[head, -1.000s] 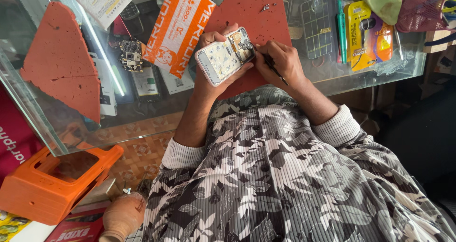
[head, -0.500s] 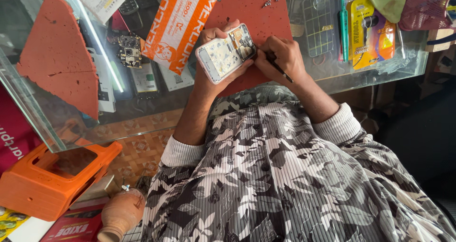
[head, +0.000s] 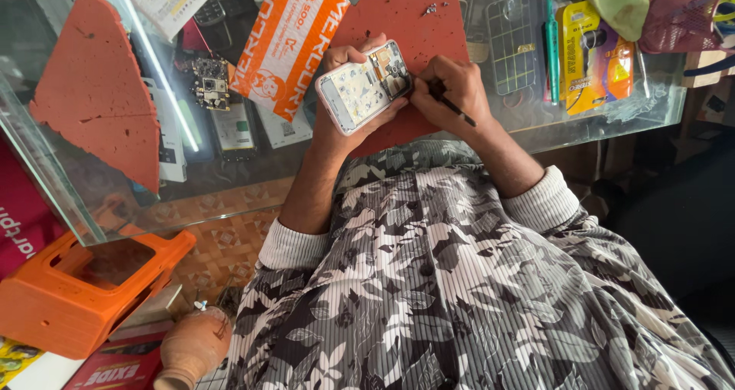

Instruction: The person works on the internal components of a disassembled phone, using a small tool to scrape and probe different areas of the circuitry while holding the device on a red mat.

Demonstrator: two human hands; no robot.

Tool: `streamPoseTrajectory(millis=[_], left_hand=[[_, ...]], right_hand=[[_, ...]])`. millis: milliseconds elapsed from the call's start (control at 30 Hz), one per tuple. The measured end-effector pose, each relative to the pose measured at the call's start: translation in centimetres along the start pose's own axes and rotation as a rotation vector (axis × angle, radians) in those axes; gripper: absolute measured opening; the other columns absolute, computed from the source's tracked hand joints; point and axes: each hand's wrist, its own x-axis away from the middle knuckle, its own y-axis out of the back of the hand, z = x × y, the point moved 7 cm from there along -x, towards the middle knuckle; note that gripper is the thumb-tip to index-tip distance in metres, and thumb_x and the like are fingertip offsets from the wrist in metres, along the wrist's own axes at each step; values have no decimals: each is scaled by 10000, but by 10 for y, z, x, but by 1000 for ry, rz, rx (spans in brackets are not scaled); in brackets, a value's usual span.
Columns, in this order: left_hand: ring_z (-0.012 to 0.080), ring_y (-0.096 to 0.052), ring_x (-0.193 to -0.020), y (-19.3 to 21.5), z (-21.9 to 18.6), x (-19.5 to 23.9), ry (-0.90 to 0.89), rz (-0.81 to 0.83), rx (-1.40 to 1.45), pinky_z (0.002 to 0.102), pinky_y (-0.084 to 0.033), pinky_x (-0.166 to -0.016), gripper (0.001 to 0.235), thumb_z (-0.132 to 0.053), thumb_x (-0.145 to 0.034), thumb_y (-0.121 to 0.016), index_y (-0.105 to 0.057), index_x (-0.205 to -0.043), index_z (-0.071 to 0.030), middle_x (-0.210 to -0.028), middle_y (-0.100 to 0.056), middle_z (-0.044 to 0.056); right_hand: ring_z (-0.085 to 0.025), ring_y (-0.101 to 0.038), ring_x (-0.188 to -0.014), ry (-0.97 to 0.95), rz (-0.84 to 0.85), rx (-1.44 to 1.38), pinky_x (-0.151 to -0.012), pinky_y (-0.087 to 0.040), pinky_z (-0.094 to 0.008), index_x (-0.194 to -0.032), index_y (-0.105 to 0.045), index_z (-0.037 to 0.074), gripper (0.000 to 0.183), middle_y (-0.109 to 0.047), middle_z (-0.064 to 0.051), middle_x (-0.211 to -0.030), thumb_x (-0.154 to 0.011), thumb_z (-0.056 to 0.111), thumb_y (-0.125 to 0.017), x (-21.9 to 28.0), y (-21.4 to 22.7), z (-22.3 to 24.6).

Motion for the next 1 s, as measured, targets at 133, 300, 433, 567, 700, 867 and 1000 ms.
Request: streamPoseTrajectory(millis=[133, 300, 433, 567, 700, 867, 1000], left_hand=[[261, -509, -1463, -1, 3, 0, 33, -3, 59, 399, -481, -1240, 742, 42, -839, -931, -347, -1278, -82, -1543, -487, 225], [267, -511, -1465, 1, 0, -1, 35, 0, 60, 402, -460, -1247, 756, 73, -818, -939, -351, -1267, -82, -1545, -500, 222], [264, -520, -1463, 1, 3, 1, 55, -3, 70, 400, -477, -1239, 757, 59, -822, -937, -344, -1274, -75, -1543, -500, 221], [266, -527, -1448, 3, 3, -2, 51, 2, 38, 404, -481, -1230, 759, 49, -809, -950, -349, -1257, -76, -1537, -505, 226], [256, -534, -1456, 3, 4, -1, 44, 11, 38, 391, -501, -1233, 744, 33, -841, -942, -345, -1270, -80, -1546, -505, 216], [266, -533, -1445, 3, 2, -2, 51, 3, 58, 395, -481, -1237, 748, 24, -814, -946, -350, -1257, -72, -1534, -507, 228], [270, -530, -1444, 3, 5, -3, 40, 9, 6, 391, -473, -1233, 756, 19, -808, -957, -347, -1246, -71, -1529, -516, 230]], right_hand=[[-204, -663, -630, 110, -5, 31, -562, -495, -342, -930, -607, -18, 140, -667, -133, -787, -982, 10, -734, -1, 2, 11], [-221, -661, -627, 126, -21, 70, -563, -494, -345, -957, -622, -29, 122, -663, -145, -799, -974, 6, -738, -7, 3, 18], [-220, -659, -615, 118, 0, 91, -565, -496, -350, -923, -618, -16, 146, -647, -129, -754, -979, 16, -749, -6, 0, 17], [-225, -672, -636, 146, -31, 106, -572, -505, -345, -971, -642, -15, 112, -662, -133, -786, -982, 17, -749, -9, 0, 22], [-223, -682, -644, 135, -18, 94, -569, -508, -340, -958, -630, -17, 132, -671, -132, -804, -974, 25, -755, -9, 1, 21], [-224, -674, -624, 121, -13, 106, -556, -491, -344, -992, -661, -17, 90, -671, -132, -792, -986, 21, -742, -13, 0, 21], [-228, -688, -644, 136, -40, 145, -560, -499, -342, -997, -663, -14, 91, -687, -139, -819, -1000, 31, -742, -10, -3, 19]])
